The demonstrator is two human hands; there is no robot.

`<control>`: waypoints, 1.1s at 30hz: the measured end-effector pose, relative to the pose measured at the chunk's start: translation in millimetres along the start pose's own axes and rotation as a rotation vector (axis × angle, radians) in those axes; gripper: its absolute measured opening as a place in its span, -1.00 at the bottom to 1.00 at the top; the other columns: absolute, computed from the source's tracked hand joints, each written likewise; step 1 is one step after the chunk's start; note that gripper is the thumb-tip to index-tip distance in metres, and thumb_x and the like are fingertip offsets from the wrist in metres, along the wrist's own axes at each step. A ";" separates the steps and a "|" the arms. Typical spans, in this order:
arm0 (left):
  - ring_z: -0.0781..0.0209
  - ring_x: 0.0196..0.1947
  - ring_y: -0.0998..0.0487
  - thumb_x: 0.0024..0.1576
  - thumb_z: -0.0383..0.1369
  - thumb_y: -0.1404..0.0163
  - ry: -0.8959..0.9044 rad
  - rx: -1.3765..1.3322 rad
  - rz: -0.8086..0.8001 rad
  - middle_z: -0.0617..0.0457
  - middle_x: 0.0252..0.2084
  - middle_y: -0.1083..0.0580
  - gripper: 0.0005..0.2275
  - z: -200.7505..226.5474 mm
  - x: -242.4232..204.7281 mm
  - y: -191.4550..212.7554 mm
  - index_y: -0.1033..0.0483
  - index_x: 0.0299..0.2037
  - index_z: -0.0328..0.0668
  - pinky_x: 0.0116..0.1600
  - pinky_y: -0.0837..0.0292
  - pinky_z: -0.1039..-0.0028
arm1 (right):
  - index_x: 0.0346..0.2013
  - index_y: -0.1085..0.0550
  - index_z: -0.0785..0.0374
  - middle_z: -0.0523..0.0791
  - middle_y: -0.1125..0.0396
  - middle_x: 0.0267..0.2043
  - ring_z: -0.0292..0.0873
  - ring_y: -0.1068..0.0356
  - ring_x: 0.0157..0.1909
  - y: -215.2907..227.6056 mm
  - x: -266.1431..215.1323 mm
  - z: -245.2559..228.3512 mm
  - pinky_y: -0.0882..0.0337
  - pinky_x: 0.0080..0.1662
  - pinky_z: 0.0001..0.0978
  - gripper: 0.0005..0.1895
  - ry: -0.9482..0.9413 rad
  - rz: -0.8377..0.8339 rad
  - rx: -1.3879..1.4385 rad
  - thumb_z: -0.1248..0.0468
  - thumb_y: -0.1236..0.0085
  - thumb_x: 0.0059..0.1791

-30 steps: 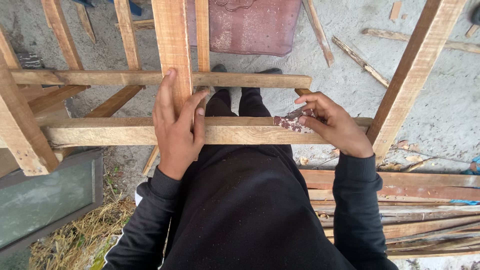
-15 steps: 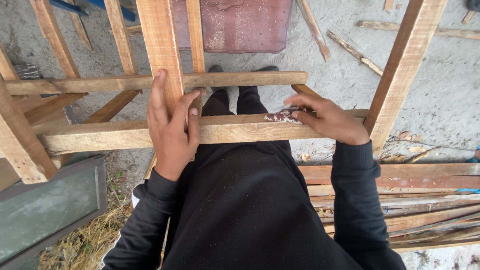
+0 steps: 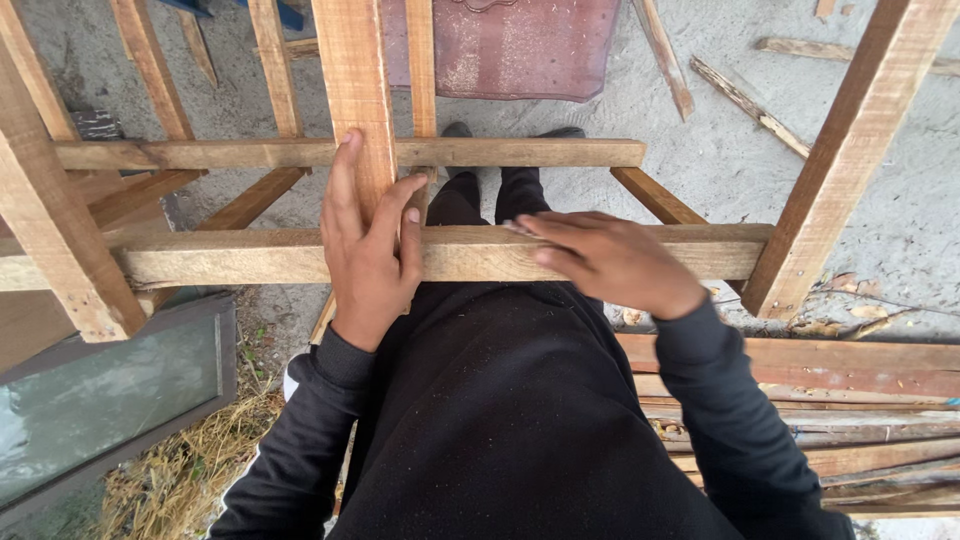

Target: The person sands the surfaces and corners of a large wooden frame structure using a small piece of sandpaper held by hand.

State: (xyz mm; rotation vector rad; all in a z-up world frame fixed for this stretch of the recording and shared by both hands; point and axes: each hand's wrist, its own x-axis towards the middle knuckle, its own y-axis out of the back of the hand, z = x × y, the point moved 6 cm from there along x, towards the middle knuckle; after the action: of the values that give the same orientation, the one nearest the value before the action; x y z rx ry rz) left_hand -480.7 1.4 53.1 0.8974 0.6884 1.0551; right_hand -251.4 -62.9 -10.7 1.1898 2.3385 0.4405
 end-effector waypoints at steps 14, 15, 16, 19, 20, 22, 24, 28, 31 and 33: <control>-0.22 0.57 -0.12 0.27 -0.50 -0.07 -0.014 -0.017 0.033 -0.14 0.56 -0.05 -0.72 -0.8 -1.3 0.6 -0.56 0.16 -0.01 0.57 -0.11 0.00 | 0.36 -0.35 0.23 0.08 -0.38 0.26 0.11 -0.47 0.17 10.0 19.7 -36.3 -0.45 0.13 -0.08 -0.17 0.168 -0.003 -0.039 -0.26 -0.15 -0.01; -0.22 0.57 -0.12 0.26 -0.50 -0.08 -0.014 -0.019 0.027 -0.15 0.56 -0.05 -0.72 -1.1 -2.0 1.6 -0.56 0.16 -0.01 0.56 -0.11 -0.01 | 0.36 -0.34 0.22 0.08 -0.39 0.26 0.11 -0.48 0.17 -2.5 29.0 -38.9 -0.47 0.12 -0.09 -0.18 0.168 0.002 -0.021 -0.26 -0.13 0.00; -0.21 0.57 -0.13 0.26 -0.50 -0.08 -0.016 -0.027 0.026 -0.14 0.56 -0.05 -0.72 -0.5 -2.0 1.7 -0.56 0.16 -0.02 0.56 -0.12 0.00 | 0.37 -0.33 0.22 0.07 -0.39 0.26 0.12 -0.49 0.16 -14.4 37.2 -40.1 -0.49 0.10 -0.10 -0.18 0.168 0.009 -0.004 -0.27 -0.12 0.02; -0.21 0.56 -0.13 0.25 -0.49 -0.08 -0.016 -0.033 0.028 -0.14 0.56 -0.05 -0.72 -1.6 0.2 4.7 -0.56 0.15 -0.02 0.55 -0.13 0.00 | 0.38 -0.30 0.18 0.06 -0.39 0.26 0.07 -0.53 0.05 -27.8 39.1 -26.7 -0.52 0.03 -0.12 -0.15 0.064 -0.095 0.029 -0.31 -0.07 -0.01; -0.21 0.55 -0.13 0.25 -0.49 -0.08 -0.016 -0.031 0.022 -0.14 0.56 -0.04 -0.72 -1.5 0.3 3.7 -0.56 0.15 -0.02 0.55 -0.13 0.00 | 0.39 -0.29 0.16 0.05 -0.38 0.26 0.04 -0.54 0.00 -25.6 30.2 -17.9 -0.53 0.01 -0.12 -0.13 0.006 -0.150 0.037 -0.33 -0.06 -0.03; -0.21 0.55 -0.13 0.24 -0.49 -0.08 -0.012 -0.026 0.021 -0.14 0.56 -0.04 -0.72 -0.9 0.0 1.5 -0.56 0.14 -0.02 0.55 -0.13 0.00 | 0.49 -0.19 0.03 -0.03 -0.44 0.15 -0.04 -0.57 -0.11 -11.9 -0.7 13.7 -0.56 -0.05 -0.18 -0.05 -0.231 -0.306 0.011 -0.36 0.05 -0.08; -0.19 0.56 -0.13 0.24 -0.50 -0.07 -0.008 -0.022 0.027 -0.12 0.57 -0.04 -0.72 -1.7 -0.8 0.6 -0.57 0.14 -0.01 0.55 -0.14 0.01 | 0.41 -0.29 -0.03 -0.09 -0.43 0.21 -0.13 -0.61 -0.24 12.6 -27.5 37.5 -0.61 -0.18 -0.23 -0.06 -0.366 -0.291 -0.111 -0.39 0.09 -0.17; -0.19 0.56 -0.12 0.24 -0.50 -0.07 -0.002 0.002 0.025 -0.12 0.56 -0.04 -0.72 -3.0 -1.0 -1.5 -0.57 0.14 0.00 0.55 -0.12 0.02 | 0.36 -0.28 0.16 0.04 -0.38 0.24 -0.08 -0.62 -0.31 7.6 -19.6 36.8 -0.58 -0.08 -0.17 -0.03 -0.307 -0.303 -0.033 -0.42 0.06 -0.13; -0.20 0.57 -0.11 0.25 -0.50 -0.07 -0.007 0.008 0.020 -0.12 0.56 -0.05 -0.72 -2.5 -1.9 0.4 -0.57 0.14 0.00 0.56 -0.12 0.03 | 0.36 -0.29 0.25 0.13 -0.37 0.23 0.06 -0.55 -0.13 -25.5 25.6 1.3 -0.54 -0.05 -0.09 -0.03 -0.015 -0.193 0.038 -0.41 0.00 -0.07; -0.18 0.57 -0.12 0.27 -0.51 -0.07 -0.006 -0.002 0.028 -0.12 0.57 -0.05 -0.72 -0.1 -0.9 0.7 -0.57 0.16 0.00 0.56 -0.13 0.05 | 0.35 -0.31 0.29 0.16 -0.39 0.21 0.17 -0.49 0.07 -33.3 47.9 -10.6 -0.51 0.00 -0.03 -0.07 0.095 -0.150 0.067 -0.38 -0.07 -0.02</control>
State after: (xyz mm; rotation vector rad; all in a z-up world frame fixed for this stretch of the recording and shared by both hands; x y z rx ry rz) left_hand -481.4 0.7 53.7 0.9102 0.6717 1.0773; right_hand -303.7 -43.5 -30.7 1.0346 2.5210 0.3765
